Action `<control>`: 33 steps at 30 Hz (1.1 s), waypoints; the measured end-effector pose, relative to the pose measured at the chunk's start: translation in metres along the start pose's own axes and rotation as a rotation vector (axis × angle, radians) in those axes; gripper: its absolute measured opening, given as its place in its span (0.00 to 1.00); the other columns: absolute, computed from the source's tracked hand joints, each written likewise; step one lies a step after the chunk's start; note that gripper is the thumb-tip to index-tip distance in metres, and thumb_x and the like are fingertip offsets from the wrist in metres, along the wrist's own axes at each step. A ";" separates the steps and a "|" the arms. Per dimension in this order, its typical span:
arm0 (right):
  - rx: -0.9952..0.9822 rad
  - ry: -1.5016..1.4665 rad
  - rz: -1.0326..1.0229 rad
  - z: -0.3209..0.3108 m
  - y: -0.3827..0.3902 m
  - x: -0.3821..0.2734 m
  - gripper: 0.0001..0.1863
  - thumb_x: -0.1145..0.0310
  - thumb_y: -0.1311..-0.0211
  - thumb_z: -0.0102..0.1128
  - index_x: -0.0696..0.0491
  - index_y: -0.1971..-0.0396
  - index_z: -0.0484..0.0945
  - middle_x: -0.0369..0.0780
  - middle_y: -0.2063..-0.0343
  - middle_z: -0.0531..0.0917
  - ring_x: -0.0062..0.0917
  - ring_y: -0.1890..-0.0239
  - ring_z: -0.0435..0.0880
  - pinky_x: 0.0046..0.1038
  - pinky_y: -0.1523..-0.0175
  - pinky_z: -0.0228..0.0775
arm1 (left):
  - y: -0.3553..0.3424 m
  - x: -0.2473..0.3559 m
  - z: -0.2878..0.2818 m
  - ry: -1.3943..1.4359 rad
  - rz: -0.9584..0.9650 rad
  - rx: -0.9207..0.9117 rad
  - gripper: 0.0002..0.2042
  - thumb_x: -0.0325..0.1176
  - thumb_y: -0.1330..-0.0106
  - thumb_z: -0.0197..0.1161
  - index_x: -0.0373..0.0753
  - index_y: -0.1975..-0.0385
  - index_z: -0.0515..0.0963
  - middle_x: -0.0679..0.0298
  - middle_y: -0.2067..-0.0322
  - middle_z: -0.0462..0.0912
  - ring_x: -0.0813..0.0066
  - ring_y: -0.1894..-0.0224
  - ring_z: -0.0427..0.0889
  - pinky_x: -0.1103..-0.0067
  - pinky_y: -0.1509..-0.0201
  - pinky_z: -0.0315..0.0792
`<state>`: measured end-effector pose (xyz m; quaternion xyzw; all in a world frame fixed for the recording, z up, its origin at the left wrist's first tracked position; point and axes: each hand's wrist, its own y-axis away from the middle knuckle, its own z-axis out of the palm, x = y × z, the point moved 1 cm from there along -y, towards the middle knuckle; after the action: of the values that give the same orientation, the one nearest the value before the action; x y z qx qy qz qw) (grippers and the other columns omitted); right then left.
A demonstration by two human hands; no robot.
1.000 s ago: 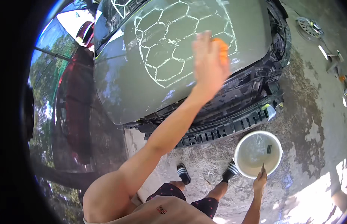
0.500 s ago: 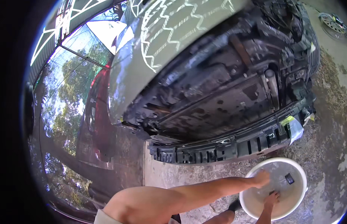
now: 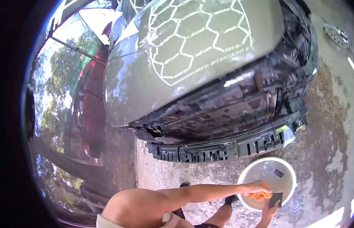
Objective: Sanding the hood of a car using sandpaper, water, and a cloth to prepare the surface.
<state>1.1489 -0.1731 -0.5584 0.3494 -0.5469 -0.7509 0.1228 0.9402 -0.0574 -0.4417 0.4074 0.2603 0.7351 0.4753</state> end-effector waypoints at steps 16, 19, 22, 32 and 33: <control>-0.581 0.977 -1.713 0.526 0.468 0.033 0.37 0.68 0.27 0.53 0.63 0.24 0.51 0.61 0.26 0.54 0.54 0.22 0.52 0.43 0.20 0.42 | 0.543 0.469 -0.204 -1.774 1.461 0.957 0.25 0.45 0.35 0.70 0.41 0.41 0.78 0.46 0.37 0.73 0.50 0.32 0.71 0.62 0.30 0.66; -0.306 1.298 -1.718 0.546 0.478 0.076 0.40 0.61 0.29 0.55 0.61 0.24 0.51 0.54 0.23 0.51 0.54 0.21 0.47 0.53 0.21 0.37 | 0.586 0.507 -0.278 -1.703 1.366 1.168 0.32 0.50 0.32 0.66 0.44 0.31 0.69 0.49 0.35 0.72 0.52 0.33 0.71 0.64 0.27 0.62; -0.133 1.383 -1.699 0.560 0.470 0.074 0.39 0.58 0.28 0.53 0.58 0.23 0.51 0.51 0.22 0.51 0.52 0.21 0.45 0.54 0.20 0.32 | 0.581 0.503 -0.291 -1.654 1.389 1.075 0.33 0.51 0.31 0.65 0.45 0.29 0.66 0.52 0.35 0.73 0.51 0.34 0.72 0.64 0.28 0.63; 0.062 1.518 -1.608 0.579 0.488 0.103 0.34 0.52 0.20 0.34 0.52 0.21 0.49 0.45 0.21 0.50 0.46 0.19 0.42 0.55 0.20 0.23 | 0.578 0.501 -0.291 -1.674 1.484 1.283 0.32 0.58 0.34 0.63 0.45 0.34 0.72 0.55 0.36 0.73 0.54 0.34 0.71 0.60 0.29 0.61; 0.085 1.524 -1.604 0.591 0.484 0.080 0.34 0.52 0.20 0.34 0.52 0.21 0.49 0.45 0.21 0.50 0.46 0.19 0.42 0.55 0.20 0.23 | 0.577 0.502 -0.289 -1.668 1.475 1.278 0.32 0.58 0.34 0.63 0.45 0.35 0.72 0.56 0.37 0.73 0.54 0.34 0.71 0.59 0.29 0.60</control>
<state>0.6059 0.0361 -0.0578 0.9770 0.0316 -0.1815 -0.1071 0.3063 0.1632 0.0252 0.9438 -0.0959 0.0917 -0.3027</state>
